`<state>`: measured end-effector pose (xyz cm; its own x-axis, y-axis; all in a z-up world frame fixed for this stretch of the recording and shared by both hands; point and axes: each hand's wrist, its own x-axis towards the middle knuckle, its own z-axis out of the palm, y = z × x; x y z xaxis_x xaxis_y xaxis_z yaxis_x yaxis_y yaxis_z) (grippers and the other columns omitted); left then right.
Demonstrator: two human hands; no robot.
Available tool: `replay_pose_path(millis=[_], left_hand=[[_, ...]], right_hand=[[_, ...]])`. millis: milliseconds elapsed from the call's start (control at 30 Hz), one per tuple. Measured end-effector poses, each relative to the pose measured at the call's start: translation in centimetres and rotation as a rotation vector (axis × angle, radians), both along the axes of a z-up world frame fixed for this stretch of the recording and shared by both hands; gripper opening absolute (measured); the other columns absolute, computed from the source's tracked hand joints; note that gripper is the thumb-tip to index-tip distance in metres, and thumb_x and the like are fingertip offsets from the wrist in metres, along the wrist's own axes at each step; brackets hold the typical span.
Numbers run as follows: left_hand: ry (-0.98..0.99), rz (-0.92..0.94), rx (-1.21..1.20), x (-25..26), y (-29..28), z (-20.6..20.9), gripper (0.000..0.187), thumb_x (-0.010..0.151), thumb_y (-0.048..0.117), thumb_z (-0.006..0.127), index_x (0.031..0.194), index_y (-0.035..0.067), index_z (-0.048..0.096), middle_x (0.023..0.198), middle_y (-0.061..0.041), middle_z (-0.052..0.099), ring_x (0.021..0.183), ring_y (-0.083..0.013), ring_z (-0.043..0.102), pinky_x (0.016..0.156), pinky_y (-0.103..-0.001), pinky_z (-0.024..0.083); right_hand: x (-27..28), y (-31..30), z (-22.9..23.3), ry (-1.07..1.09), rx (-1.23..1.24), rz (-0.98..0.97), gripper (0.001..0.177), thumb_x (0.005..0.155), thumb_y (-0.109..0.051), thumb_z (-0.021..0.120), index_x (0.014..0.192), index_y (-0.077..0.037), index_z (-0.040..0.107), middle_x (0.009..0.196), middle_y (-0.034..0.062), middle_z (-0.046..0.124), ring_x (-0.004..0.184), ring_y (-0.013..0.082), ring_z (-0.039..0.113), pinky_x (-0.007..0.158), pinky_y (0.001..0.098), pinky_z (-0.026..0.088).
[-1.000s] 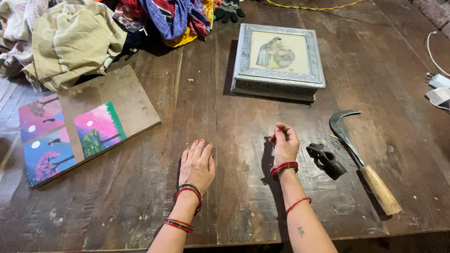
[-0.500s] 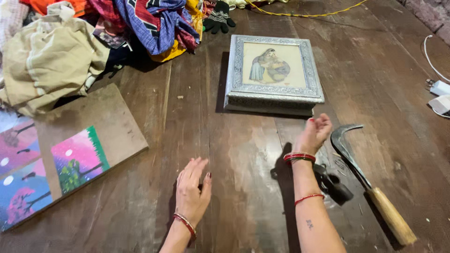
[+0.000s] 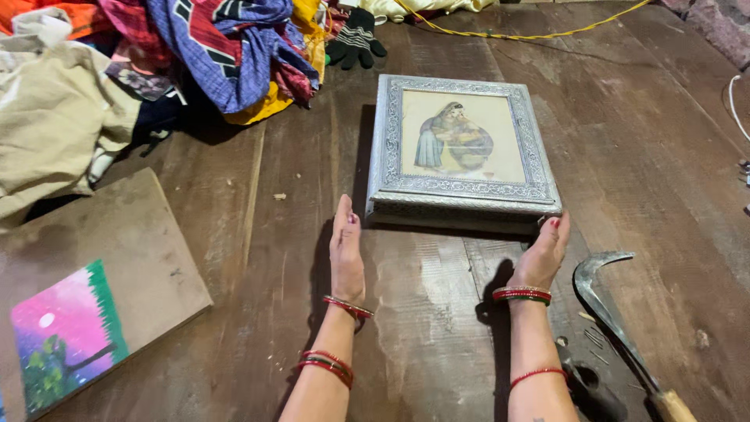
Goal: The person uses a crowbar and pliers to pry and remove fasteners from a metal box on a wooden table. They open the box, remove small items, and continue prying at the box's edges.
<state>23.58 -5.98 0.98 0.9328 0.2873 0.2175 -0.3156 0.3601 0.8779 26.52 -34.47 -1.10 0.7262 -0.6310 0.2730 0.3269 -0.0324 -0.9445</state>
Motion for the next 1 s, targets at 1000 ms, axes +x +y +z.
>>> replay_pose_path(millis=[1000], left_hand=[[0.004, -0.319, 0.052, 1.8, 0.7, -1.3, 0.077, 0.107, 0.055, 0.020, 0.161, 0.000, 0.025, 0.171, -0.013, 0.025, 0.161, -0.0233, 0.013, 0.128, -0.039, 0.001]], right_hand=[[0.6, 0.0, 0.6, -0.064, 0.070, 0.073, 0.060, 0.086, 0.014, 0.045, 0.144, 0.002, 0.052, 0.138, 0.0103, 0.064, 0.128, 0.0173, 0.061, 0.108, 0.0278, 0.045]])
